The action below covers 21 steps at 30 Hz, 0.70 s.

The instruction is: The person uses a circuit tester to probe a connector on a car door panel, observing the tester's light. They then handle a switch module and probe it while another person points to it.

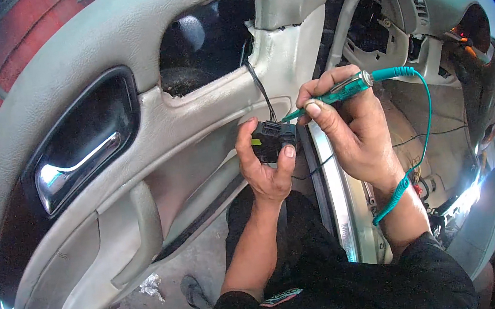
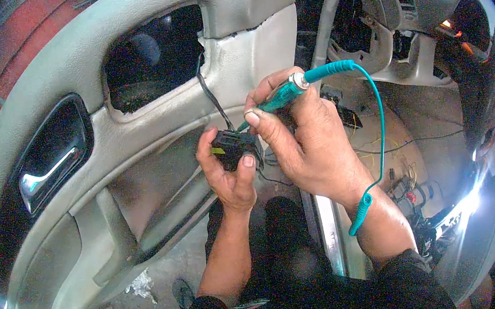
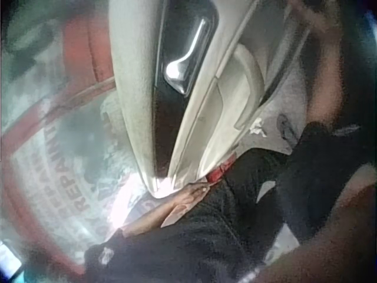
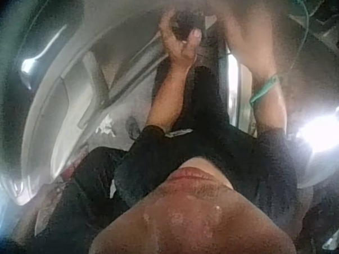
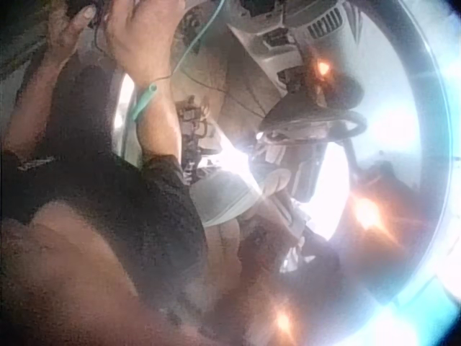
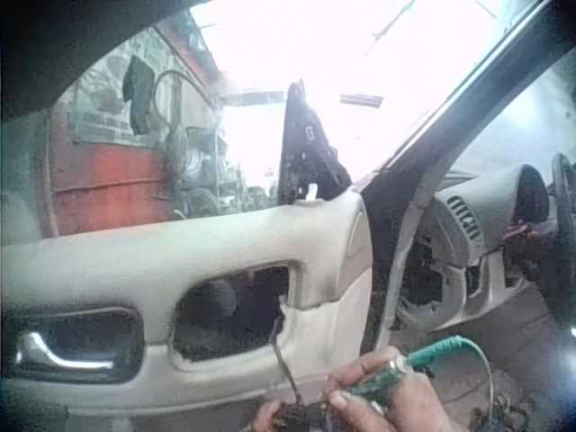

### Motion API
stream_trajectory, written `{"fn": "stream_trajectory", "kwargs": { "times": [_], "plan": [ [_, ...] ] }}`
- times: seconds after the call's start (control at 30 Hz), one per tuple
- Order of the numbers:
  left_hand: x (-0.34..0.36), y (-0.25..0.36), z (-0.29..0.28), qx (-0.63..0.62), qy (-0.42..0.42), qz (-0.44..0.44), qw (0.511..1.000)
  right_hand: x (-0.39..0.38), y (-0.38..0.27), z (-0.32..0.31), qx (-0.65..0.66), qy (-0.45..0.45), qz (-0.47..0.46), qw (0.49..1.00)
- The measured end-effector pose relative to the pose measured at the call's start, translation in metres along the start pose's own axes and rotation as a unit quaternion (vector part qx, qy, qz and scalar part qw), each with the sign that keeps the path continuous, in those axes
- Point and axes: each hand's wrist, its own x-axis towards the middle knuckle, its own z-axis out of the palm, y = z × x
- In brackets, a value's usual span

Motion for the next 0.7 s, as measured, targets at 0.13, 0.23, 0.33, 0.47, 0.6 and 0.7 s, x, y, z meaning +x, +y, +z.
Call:
{"fn": "stream_trajectory", "kwargs": {
  "times": [0.13, 0.23, 0.33, 0.47, 0.6, 0.7],
  "plan": [
    [0.001, -0.0019, -0.0025, 0.024, 0.01, 0.014, 1.0, 0.0013, 0.0005, 0.0023, -0.001, -0.007, -0.007, 1.0],
    [0.0008, -0.0023, 0.0001, 0.019, 0.016, 0.028, 0.999, 0.0011, 0.0002, 0.0019, -0.009, -0.007, -0.005, 1.0],
    [-0.0026, -0.0032, -0.0009, -0.001, -0.004, 0.0, 1.0, 0.0005, -0.0015, 0.0018, 0.008, -0.002, -0.003, 1.0],
    [-0.0036, -0.003, -0.0059, 0.011, -0.047, 0.019, 0.999, 0.0013, -0.0016, 0.0013, 0.003, 0.003, -0.002, 1.0],
    [-0.0017, 0.0029, -0.0081, 0.051, -0.063, 0.019, 0.997, 0.0028, -0.0019, 0.0004, 0.013, 0.005, -0.001, 1.0],
    [-0.0036, -0.0035, -0.007, 0.055, -0.056, 0.03, 0.996, 0.0027, -0.0048, -0.0007, 0.024, 0.006, 0.008, 1.0]
  ]
}}
